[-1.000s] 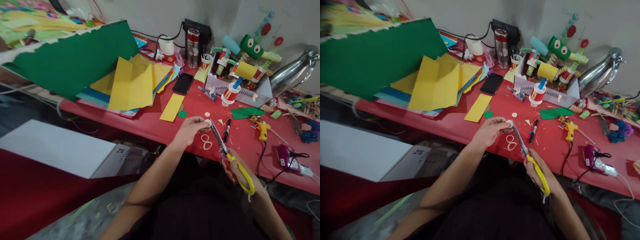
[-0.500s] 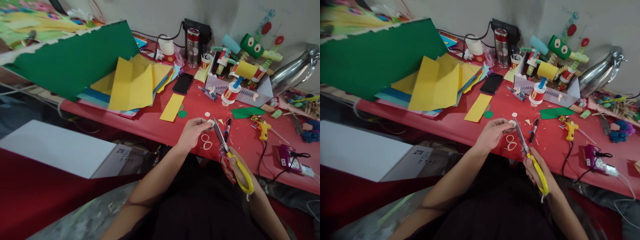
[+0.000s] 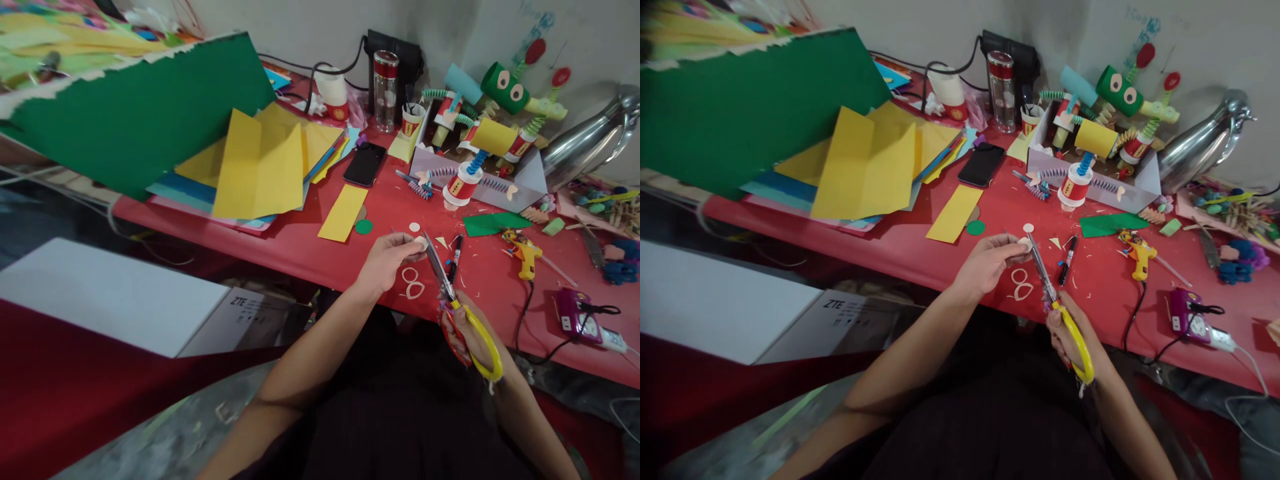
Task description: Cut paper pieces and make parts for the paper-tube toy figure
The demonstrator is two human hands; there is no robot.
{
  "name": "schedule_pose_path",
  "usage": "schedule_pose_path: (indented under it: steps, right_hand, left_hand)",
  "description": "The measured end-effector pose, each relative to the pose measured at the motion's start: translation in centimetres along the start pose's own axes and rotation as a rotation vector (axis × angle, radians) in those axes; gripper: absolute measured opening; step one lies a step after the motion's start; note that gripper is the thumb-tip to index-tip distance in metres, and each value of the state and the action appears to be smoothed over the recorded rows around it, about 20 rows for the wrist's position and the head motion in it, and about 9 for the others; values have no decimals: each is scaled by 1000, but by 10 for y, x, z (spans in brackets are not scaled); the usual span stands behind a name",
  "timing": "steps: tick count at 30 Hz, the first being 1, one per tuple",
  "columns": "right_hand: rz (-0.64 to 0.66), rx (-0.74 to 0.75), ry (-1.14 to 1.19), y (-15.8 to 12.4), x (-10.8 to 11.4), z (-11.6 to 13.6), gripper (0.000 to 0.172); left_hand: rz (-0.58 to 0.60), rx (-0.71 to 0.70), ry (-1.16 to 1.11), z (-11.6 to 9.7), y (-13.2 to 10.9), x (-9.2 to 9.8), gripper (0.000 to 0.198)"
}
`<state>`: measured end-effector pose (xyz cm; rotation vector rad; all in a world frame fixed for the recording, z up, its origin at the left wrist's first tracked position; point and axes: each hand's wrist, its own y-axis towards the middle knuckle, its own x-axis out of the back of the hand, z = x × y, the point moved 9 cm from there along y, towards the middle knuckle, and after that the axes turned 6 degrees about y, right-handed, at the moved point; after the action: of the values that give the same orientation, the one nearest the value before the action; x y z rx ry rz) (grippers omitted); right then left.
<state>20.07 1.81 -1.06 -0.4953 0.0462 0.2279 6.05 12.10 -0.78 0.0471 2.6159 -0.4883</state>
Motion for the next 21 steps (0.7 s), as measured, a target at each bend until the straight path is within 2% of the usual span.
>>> schedule_pose_path:
  steps: [21]
  right_hand:
    - [8,4,-45,2,0,3,62]
  left_hand:
    - [-24,14,-41,1,5,10,24]
